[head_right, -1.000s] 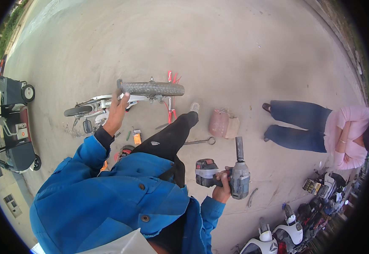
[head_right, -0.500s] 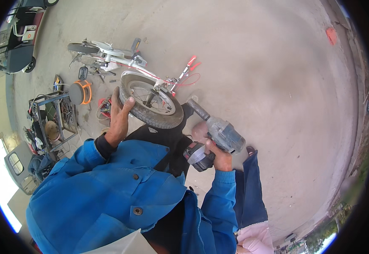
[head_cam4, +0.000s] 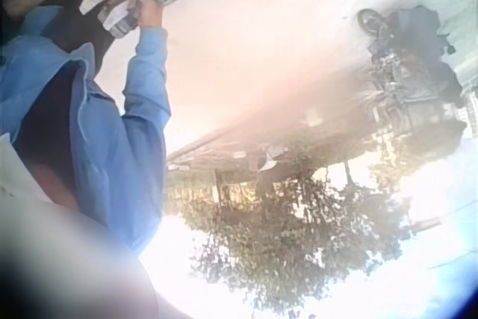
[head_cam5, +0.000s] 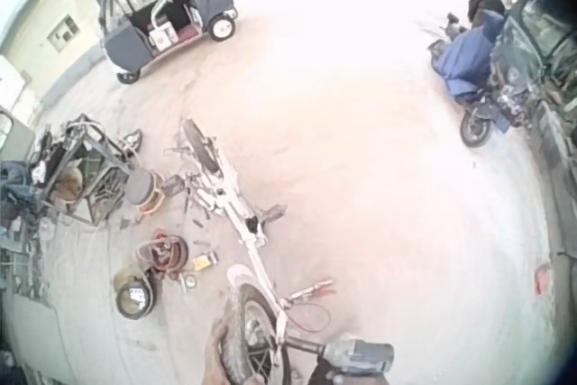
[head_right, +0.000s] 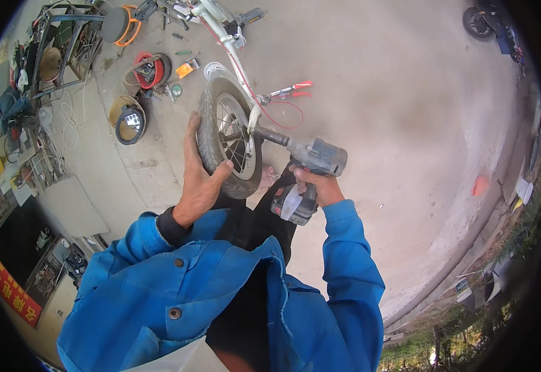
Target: The person applies lubricant to the bicycle chain using a syringe while rotating the rear wheel. They then use a cordless drill to spin the wheel and continue applying lubricant to the chain and pedal area.
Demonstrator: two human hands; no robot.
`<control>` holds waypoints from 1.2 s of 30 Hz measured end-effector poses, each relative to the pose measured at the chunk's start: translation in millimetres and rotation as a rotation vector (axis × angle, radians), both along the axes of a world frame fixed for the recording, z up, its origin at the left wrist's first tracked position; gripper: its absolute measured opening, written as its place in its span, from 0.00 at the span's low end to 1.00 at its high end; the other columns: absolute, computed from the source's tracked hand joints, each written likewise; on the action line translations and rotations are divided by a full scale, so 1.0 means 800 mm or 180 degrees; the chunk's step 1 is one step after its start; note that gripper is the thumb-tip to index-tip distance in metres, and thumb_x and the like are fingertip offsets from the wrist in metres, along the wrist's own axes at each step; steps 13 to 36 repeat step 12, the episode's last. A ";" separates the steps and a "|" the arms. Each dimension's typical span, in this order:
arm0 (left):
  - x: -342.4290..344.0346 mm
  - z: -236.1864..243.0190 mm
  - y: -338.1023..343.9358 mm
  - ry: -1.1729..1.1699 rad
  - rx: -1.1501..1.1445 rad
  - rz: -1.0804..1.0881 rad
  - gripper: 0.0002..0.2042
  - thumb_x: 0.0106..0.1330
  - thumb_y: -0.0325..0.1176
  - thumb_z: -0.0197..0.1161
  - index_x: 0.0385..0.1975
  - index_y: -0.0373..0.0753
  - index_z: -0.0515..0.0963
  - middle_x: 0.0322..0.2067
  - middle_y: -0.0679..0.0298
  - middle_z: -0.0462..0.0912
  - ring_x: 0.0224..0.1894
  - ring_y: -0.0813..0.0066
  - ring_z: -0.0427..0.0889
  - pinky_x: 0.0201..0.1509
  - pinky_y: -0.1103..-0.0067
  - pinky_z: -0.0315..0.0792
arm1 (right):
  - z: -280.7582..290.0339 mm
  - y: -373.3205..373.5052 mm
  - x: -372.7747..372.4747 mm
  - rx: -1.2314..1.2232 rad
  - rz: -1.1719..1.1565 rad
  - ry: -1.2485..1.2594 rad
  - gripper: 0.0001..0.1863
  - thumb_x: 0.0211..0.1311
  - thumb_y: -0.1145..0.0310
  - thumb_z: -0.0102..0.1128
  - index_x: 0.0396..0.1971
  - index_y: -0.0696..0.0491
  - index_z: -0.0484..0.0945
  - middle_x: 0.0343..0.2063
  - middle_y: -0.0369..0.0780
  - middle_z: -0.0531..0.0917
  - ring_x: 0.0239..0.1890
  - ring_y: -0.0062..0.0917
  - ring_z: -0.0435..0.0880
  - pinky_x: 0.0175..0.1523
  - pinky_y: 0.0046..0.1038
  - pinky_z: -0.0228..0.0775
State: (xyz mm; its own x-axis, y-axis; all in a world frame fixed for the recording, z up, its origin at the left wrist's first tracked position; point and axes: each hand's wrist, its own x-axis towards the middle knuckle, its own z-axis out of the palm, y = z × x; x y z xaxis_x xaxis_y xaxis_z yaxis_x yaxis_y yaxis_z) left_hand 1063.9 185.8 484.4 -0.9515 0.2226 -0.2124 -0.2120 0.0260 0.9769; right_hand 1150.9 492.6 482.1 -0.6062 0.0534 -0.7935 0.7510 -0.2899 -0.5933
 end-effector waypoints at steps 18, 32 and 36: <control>0.021 0.071 -0.003 0.0128 -0.0268 0.1016 0.45 0.53 0.24 0.60 0.78 0.30 0.56 0.80 0.40 0.55 0.84 0.43 0.54 0.85 0.61 0.52 | 0.052 0.071 -0.150 0.0772 0.3060 -0.0271 0.28 0.63 0.65 0.78 0.64 0.45 0.84 0.54 0.41 0.90 0.52 0.32 0.88 0.59 0.37 0.78; 0.021 0.071 -0.003 0.0128 -0.0268 0.1016 0.45 0.53 0.24 0.60 0.78 0.30 0.56 0.80 0.40 0.55 0.84 0.43 0.54 0.85 0.61 0.52 | 0.052 0.071 -0.150 0.0772 0.3060 -0.0271 0.28 0.63 0.65 0.78 0.64 0.45 0.84 0.54 0.41 0.90 0.52 0.32 0.88 0.59 0.37 0.78; 0.021 0.071 -0.003 0.0128 -0.0268 0.1016 0.45 0.53 0.24 0.60 0.78 0.30 0.56 0.80 0.40 0.55 0.84 0.43 0.54 0.85 0.61 0.52 | 0.052 0.071 -0.150 0.0772 0.3060 -0.0271 0.28 0.63 0.65 0.78 0.64 0.45 0.84 0.54 0.41 0.90 0.52 0.32 0.88 0.59 0.37 0.78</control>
